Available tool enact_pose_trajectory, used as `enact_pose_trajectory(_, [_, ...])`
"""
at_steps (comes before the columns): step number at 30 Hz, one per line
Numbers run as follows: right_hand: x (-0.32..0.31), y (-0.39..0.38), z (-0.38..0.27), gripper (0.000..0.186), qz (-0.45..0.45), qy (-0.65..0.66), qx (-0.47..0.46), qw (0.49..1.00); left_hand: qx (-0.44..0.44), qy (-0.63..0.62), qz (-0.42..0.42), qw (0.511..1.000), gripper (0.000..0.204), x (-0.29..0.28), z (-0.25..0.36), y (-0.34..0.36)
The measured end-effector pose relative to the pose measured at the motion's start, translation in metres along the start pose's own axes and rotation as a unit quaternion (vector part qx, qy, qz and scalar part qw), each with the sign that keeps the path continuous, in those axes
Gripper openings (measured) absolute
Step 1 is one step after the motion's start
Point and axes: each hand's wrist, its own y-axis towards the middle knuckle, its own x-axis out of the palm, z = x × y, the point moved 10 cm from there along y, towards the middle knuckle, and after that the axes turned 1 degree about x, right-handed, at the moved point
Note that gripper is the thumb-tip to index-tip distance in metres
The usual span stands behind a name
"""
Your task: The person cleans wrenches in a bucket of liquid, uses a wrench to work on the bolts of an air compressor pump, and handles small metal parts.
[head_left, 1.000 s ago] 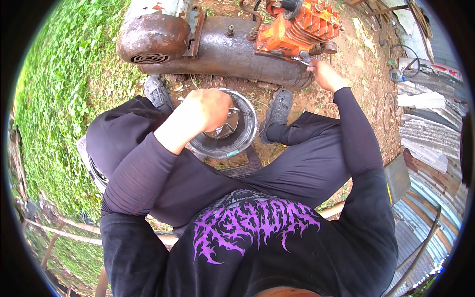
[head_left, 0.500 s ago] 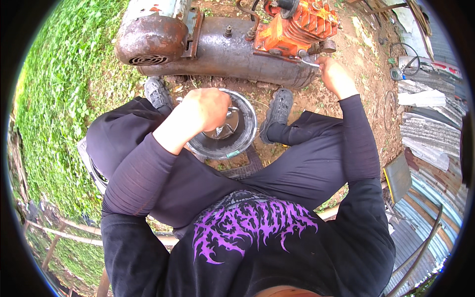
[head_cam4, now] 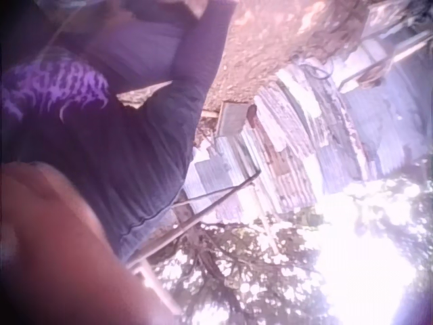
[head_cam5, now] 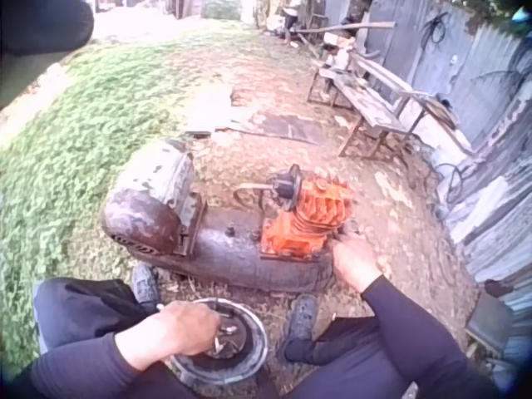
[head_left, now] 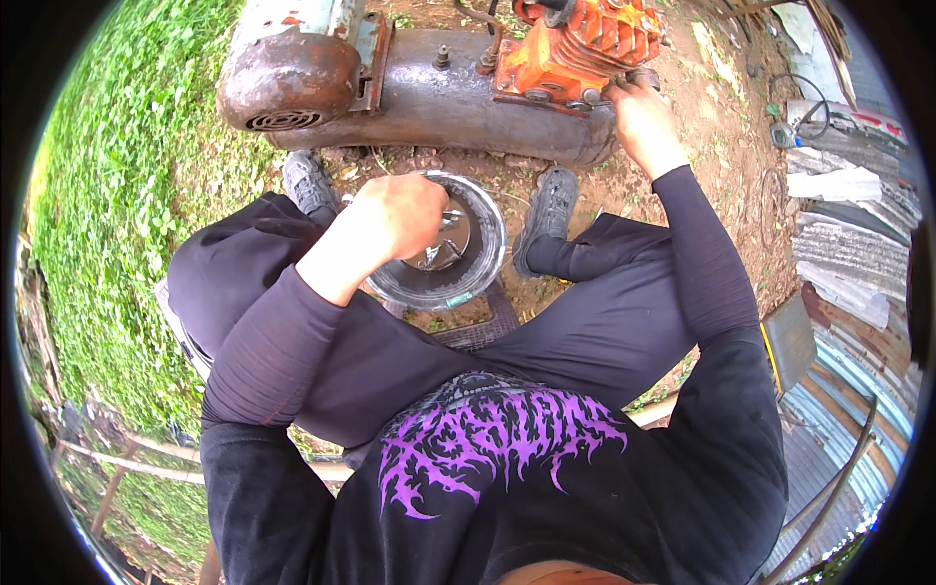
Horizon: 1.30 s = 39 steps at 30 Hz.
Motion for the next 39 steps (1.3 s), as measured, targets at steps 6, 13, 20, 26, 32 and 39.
enact_pose_trajectory(6, [0.006, -0.009, -0.007, 0.013, -0.024, -0.019, 0.052, 0.998, -0.005, -0.005, 0.006, 1.0, 0.024, 0.001, -0.001, 0.002])
enact_pose_trajectory(13, [0.018, 0.001, 0.009, 0.018, -0.08, 0.011, 0.051, 0.995, -0.005, -0.009, 0.014, 1.0, 0.024, 0.005, -0.005, 0.005])
enact_pose_trajectory(20, [0.012, -0.011, 0.016, 0.022, -0.085, 0.101, 0.109, 0.985, -0.02, -0.018, 0.004, 1.0, 0.024, 0.003, -0.011, -0.001])
enact_pose_trajectory(26, [0.014, -0.01, 0.006, 0.021, -0.118, 0.028, 0.144, 0.982, -0.014, -0.024, 0.016, 0.999, 0.024, 0.001, -0.014, -0.001])
enact_pose_trajectory(32, [0.003, -0.011, 0.0, 0.022, -0.108, 0.015, 0.149, 0.983, -0.007, -0.013, 0.012, 1.0, 0.024, -0.002, -0.011, -0.001])
enact_pose_trajectory(39, [0.011, -0.004, 0.01, 0.018, -0.097, 0.055, 0.145, 0.983, -0.009, -0.012, 0.001, 1.0, 0.024, 0.005, -0.011, 0.003])
